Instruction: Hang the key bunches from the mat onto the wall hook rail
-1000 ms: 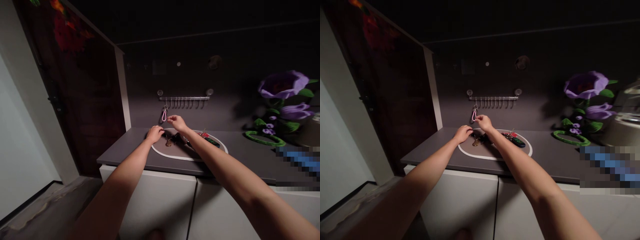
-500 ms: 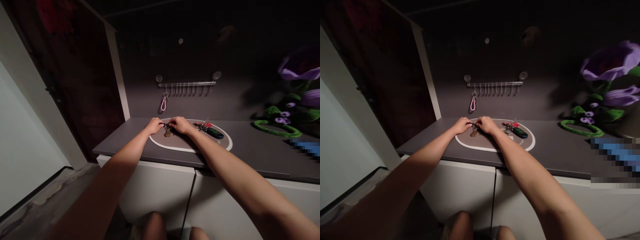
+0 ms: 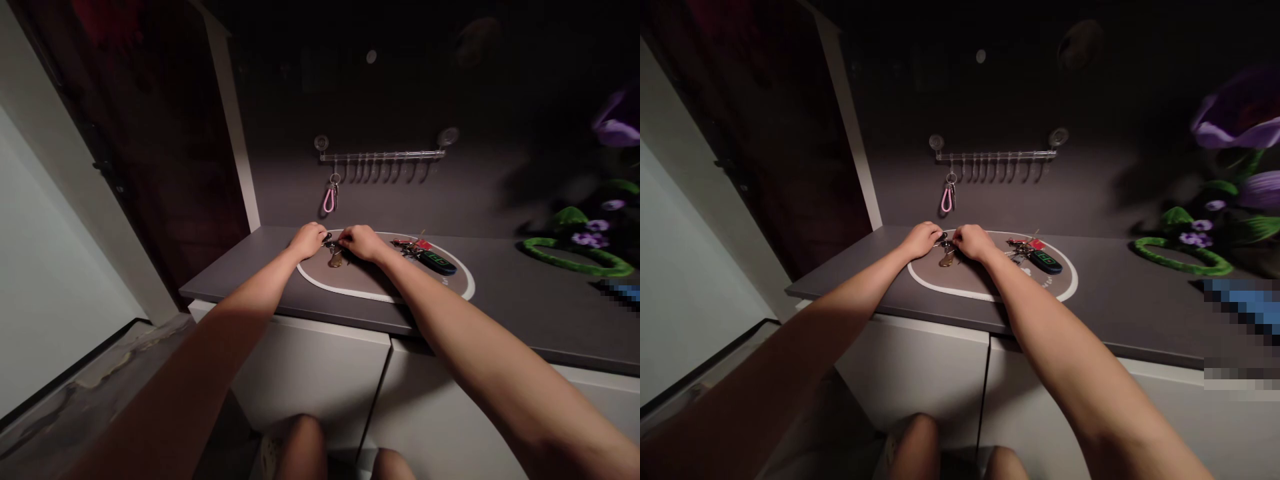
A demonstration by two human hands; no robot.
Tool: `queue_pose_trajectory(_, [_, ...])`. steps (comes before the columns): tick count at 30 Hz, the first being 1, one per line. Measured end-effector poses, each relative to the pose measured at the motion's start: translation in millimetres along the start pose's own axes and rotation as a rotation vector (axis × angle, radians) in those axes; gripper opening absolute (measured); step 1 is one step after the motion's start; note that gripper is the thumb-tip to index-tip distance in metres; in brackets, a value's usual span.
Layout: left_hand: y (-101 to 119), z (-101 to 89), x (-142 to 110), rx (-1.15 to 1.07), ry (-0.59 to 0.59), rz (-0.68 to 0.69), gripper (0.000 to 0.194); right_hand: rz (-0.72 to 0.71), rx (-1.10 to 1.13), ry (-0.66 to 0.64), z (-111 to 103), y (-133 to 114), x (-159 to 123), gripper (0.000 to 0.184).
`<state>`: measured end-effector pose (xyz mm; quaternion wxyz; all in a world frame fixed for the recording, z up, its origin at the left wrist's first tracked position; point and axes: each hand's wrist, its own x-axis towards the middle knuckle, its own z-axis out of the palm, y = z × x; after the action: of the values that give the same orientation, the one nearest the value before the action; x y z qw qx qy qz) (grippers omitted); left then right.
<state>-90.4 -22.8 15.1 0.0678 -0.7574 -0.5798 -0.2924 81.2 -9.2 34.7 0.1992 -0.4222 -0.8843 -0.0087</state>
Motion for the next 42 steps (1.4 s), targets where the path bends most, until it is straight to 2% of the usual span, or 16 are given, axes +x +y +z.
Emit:
queue_pose_trajectory(6, [10,-7.8,-1,-0.259,0.099,-0.076,0.022,0.010,0.058,0.061,2,0,1,0.016])
queue_pose_trajectory(12, [16,-4.7,3,-0.945,0.094,-0.231,0.013,0.043,0.114,0.134,-3,-6,-2,0.019])
queue_pose_trajectory(15, [17,-4.9,3,-1.136,0.092,-0.288,0.011,0.064,0.202,0.180,-4,-8,-2,0.016])
queue_pose_trajectory(21, [17,-8.5,2,-1.288,0.099,-0.322,0.010,0.083,0.388,0.267,-3,-10,-2,0.013])
queue_pose_trajectory(33, [17,-9.5,1,-1.430,0.077,-0.292,0.015,0.079,0.553,0.306,0,-8,0,0.013])
queue_pose_trajectory(42, [20,-14.4,-1,-1.421,0.089,-0.314,0.010,0.023,0.528,0.359,0,-4,3,0.011])
